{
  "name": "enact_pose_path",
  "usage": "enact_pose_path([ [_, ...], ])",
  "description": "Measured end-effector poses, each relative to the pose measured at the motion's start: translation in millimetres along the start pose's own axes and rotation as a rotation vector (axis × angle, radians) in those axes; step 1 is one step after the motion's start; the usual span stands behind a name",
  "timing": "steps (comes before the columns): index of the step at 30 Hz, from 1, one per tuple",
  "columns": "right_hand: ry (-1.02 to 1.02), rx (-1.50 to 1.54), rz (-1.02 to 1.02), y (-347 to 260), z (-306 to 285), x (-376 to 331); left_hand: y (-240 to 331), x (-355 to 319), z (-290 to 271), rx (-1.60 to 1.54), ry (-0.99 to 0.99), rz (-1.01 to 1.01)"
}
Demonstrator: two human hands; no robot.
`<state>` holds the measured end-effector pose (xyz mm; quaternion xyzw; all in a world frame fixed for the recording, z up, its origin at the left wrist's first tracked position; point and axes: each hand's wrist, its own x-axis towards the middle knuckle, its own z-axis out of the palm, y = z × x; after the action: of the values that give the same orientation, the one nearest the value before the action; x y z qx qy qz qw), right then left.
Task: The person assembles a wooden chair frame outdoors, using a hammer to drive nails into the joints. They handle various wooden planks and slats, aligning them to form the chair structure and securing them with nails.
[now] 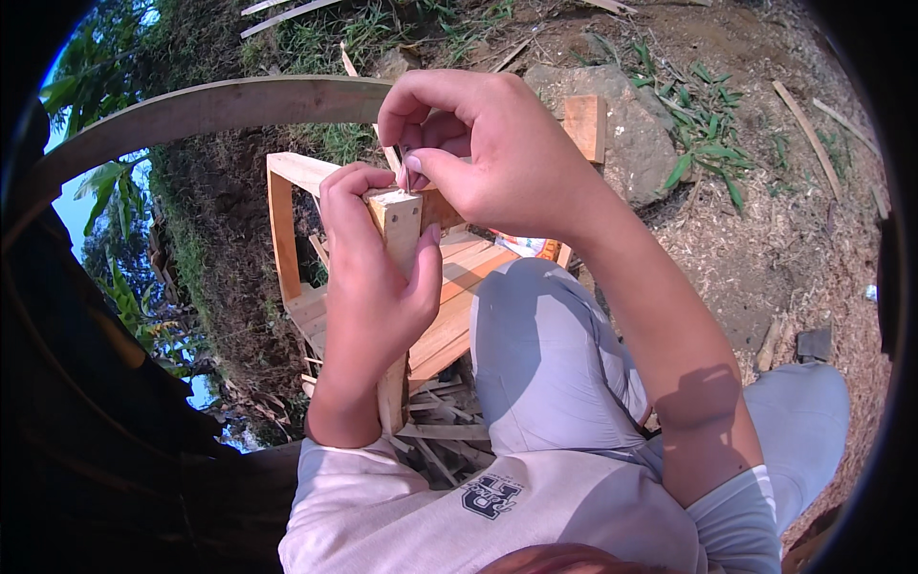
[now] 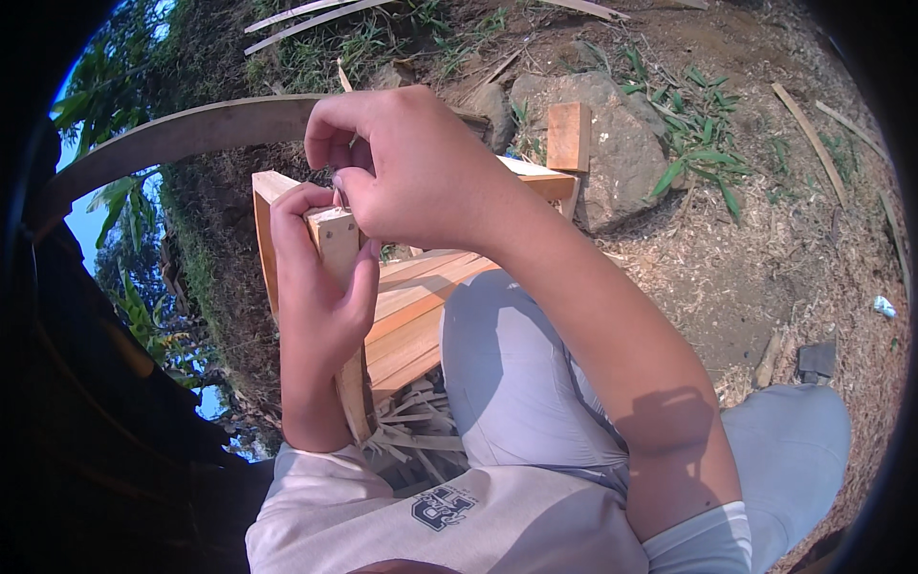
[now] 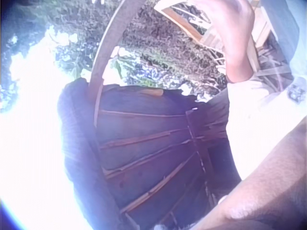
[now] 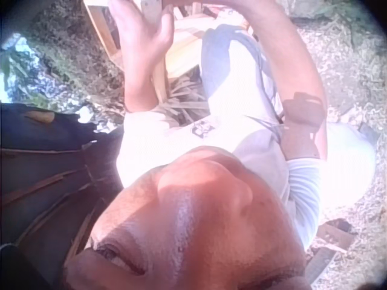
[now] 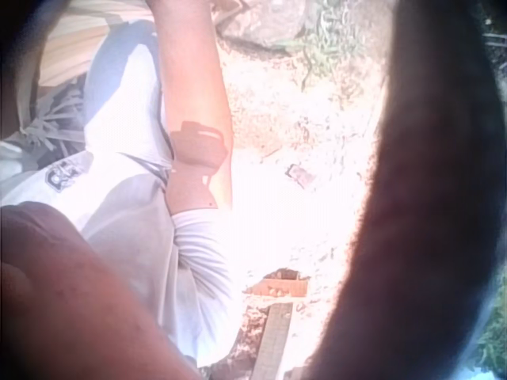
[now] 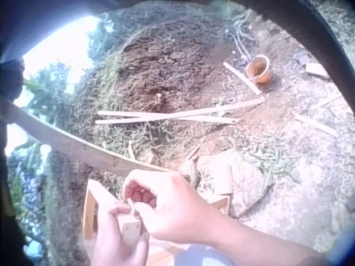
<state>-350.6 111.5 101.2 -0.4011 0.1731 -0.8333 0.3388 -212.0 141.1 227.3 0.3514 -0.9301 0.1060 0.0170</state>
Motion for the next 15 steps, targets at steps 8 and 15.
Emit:
enact_pose_path([
  [8,0.004,0.068,0.023,-1,0,-1,1,0,3,-0.007,0.012,0.003],
  [15,0.017,0.037,-0.021,-1,6,1,1,-1,5,0.008,0.034,0.023],
])
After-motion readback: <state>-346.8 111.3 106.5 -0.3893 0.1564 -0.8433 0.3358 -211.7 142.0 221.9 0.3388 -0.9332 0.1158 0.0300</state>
